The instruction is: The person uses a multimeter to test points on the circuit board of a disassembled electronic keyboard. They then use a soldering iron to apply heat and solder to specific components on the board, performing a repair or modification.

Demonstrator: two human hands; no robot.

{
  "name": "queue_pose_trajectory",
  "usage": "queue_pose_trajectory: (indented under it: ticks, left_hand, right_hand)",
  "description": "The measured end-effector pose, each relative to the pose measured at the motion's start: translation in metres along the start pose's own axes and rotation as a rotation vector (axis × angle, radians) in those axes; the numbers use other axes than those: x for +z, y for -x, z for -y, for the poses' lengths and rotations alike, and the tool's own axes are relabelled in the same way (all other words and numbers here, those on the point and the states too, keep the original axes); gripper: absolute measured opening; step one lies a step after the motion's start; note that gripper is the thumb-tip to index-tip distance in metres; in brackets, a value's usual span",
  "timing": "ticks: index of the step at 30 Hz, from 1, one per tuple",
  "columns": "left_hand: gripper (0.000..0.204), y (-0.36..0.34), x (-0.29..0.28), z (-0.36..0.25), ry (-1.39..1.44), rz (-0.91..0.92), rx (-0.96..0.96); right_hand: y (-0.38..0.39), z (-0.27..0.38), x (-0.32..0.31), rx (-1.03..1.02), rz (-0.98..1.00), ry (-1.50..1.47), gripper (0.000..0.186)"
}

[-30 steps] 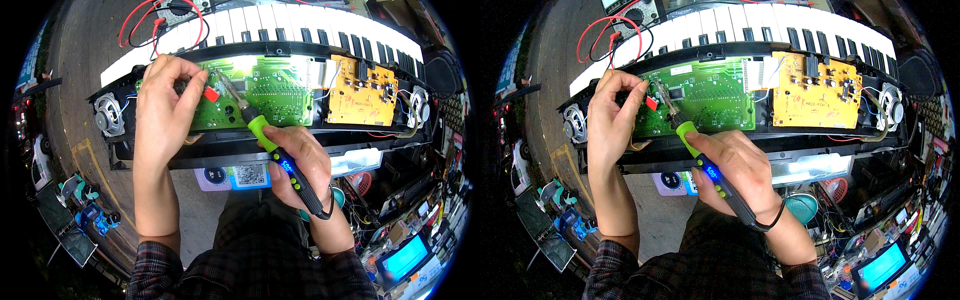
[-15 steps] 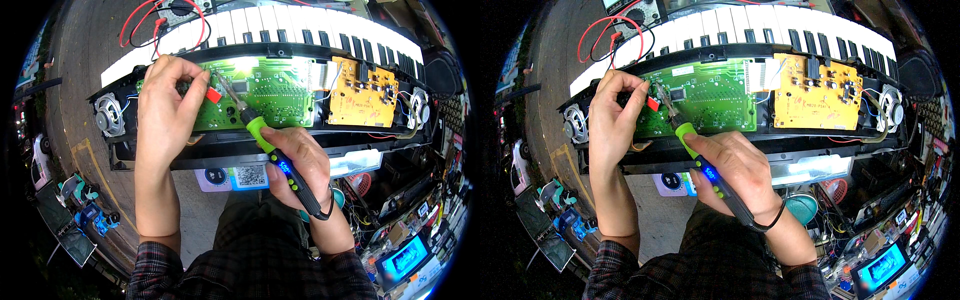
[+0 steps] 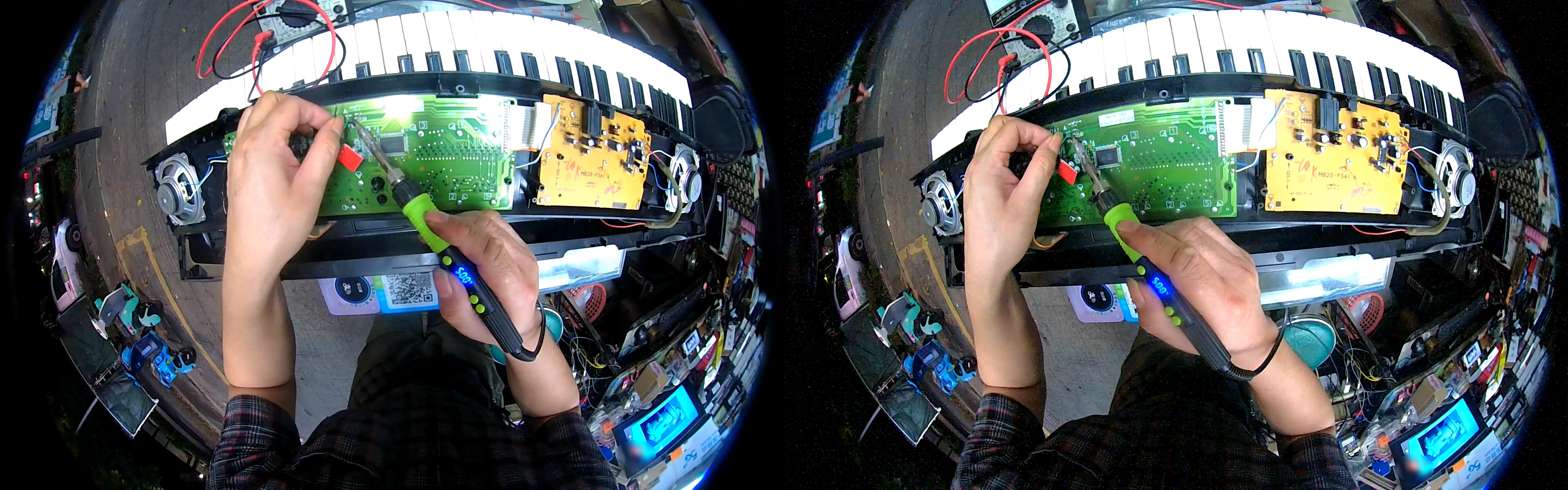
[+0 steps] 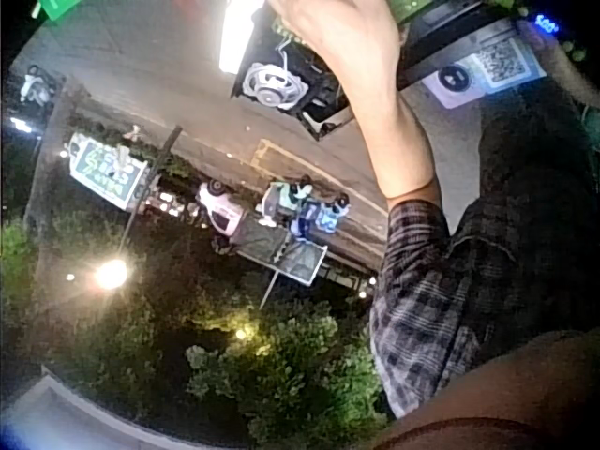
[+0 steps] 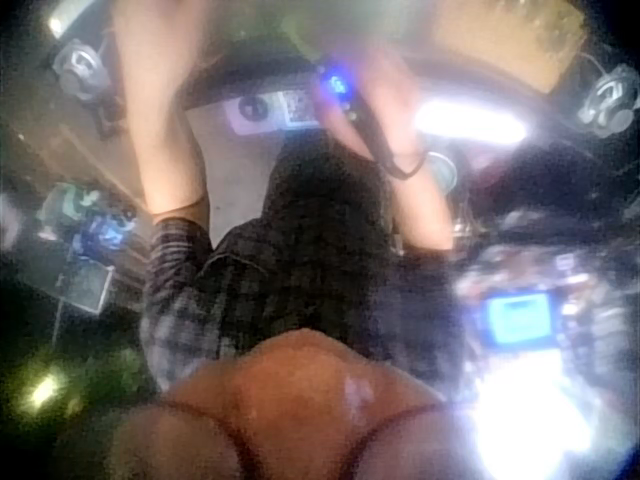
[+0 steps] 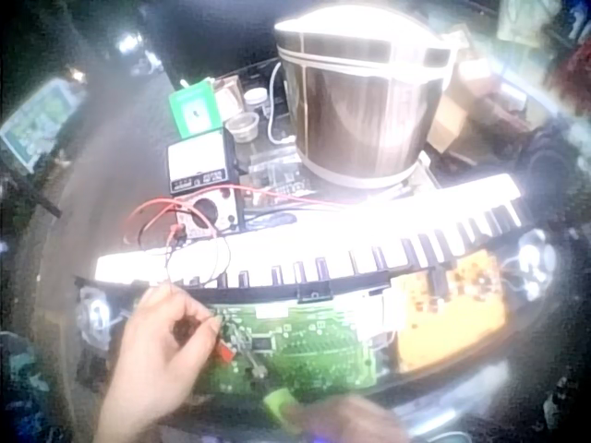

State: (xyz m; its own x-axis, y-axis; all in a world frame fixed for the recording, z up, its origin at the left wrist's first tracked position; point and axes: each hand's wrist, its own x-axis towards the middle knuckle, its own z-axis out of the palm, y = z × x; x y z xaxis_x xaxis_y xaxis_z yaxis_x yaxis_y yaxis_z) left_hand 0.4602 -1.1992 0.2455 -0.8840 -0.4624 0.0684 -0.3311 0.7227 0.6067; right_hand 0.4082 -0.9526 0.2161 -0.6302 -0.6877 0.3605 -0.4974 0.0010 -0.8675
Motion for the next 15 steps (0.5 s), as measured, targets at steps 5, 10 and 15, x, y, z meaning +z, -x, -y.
queue_pose_trajectory:
  ticks: [5,10,15]
  left_hand:
    - [0.015,0.0003,0.0009,0.0009,0.0,-0.006,-0.002]
    - [0.017,0.001,0.0006,0.0022,-0.041,0.003,0.048]
    - [0.015,0.0004,0.0011,0.0015,-0.021,-0.005,0.019]
  right_hand:
    - [-0.0015,0.0005,-0.0002,-0.009,0.004,0.004,0.04]
    - [-0.0025,0.0051,-0.0011,0.026,-0.003,-0.009,0.045]
    - [-0.0023,0.0049,-0.0012,0.037,-0.011,-0.019,0.048]
